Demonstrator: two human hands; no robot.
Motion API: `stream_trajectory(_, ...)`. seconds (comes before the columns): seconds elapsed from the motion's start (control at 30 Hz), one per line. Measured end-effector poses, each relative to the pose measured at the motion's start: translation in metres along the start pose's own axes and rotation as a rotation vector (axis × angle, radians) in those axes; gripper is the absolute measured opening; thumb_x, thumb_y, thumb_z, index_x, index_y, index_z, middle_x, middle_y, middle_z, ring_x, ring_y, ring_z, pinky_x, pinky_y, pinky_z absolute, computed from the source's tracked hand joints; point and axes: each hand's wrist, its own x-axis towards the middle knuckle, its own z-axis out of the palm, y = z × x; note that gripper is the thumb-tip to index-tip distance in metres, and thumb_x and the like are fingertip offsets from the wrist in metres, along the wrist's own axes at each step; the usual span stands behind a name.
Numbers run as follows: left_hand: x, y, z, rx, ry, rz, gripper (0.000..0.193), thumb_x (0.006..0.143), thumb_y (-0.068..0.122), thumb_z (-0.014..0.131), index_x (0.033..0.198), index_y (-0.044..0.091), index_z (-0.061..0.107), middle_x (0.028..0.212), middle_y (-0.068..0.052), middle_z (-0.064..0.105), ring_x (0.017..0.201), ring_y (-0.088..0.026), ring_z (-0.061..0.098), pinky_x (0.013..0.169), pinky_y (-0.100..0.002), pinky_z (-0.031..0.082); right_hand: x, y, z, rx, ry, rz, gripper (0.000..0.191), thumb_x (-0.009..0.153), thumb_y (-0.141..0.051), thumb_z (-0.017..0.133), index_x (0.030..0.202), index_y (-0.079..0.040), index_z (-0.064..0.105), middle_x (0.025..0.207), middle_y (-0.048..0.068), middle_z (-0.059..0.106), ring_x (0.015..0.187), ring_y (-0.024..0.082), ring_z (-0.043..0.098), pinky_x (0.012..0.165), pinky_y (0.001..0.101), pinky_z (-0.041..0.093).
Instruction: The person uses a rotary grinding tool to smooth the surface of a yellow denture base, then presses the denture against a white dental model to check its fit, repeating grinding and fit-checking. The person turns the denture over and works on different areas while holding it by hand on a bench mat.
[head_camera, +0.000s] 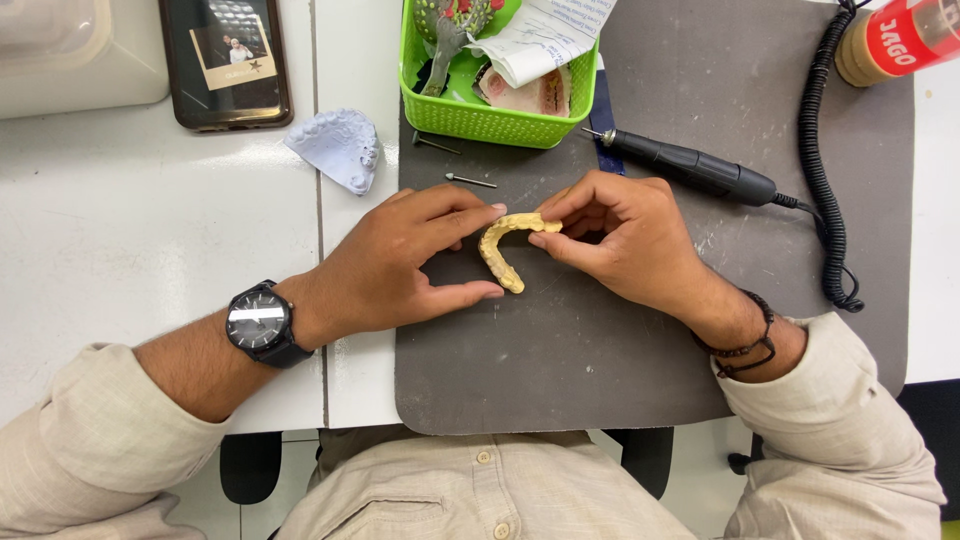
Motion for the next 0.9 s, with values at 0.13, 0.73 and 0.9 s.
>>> stream_trajectory(0.13, 0.001, 0.0, 0.002, -0.043, -0.009, -0.044, 0.049, 0.09, 0.026, 0.083, 0.131, 0.005, 0.066, 0.115, -0.008, 0.069, 0.097, -0.02, 0.068, 0.082, -0.033, 0.052, -0.003, -0.002, 0.003, -0.102, 0.016, -0.042, 0.017, 0.088, -0.002, 0.082, 0.097, 0.002, 0.068, 0.101, 0.011, 0.078, 0.086, 0.011, 0.076, 0.071, 0.0232, 0.064)
stream_trajectory(0.73, 0.0, 0.0, 0.006, -0.013, 0.046, -0.005, 0.049, 0.088, 0.022, 0.083, 0.13, 0.004, 0.067, 0.111, -0.009, 0.072, 0.101, -0.023, 0.067, 0.086, -0.035, 0.047, 0.002, -0.008, -0.009, -0.141, -0.109, -0.146, 0.022, 0.083, -0.005, 0.086, 0.095, 0.001, 0.069, 0.102, 0.012, 0.078, 0.079, 0.011, 0.075, 0.064, 0.0218, 0.062)
stream_trajectory(0.9, -0.001, -0.002, 0.005, -0.001, 0.052, -0.01, 0.049, 0.089, 0.02, 0.081, 0.133, 0.006, 0.067, 0.111, -0.007, 0.073, 0.102, -0.021, 0.067, 0.089, -0.034, 0.046, 0.003, -0.009, -0.009, -0.143, -0.097, -0.127, 0.021, 0.083, -0.006, 0.087, 0.093, 0.001, 0.069, 0.101, 0.012, 0.078, 0.078, 0.011, 0.076, 0.066, 0.0226, 0.062)
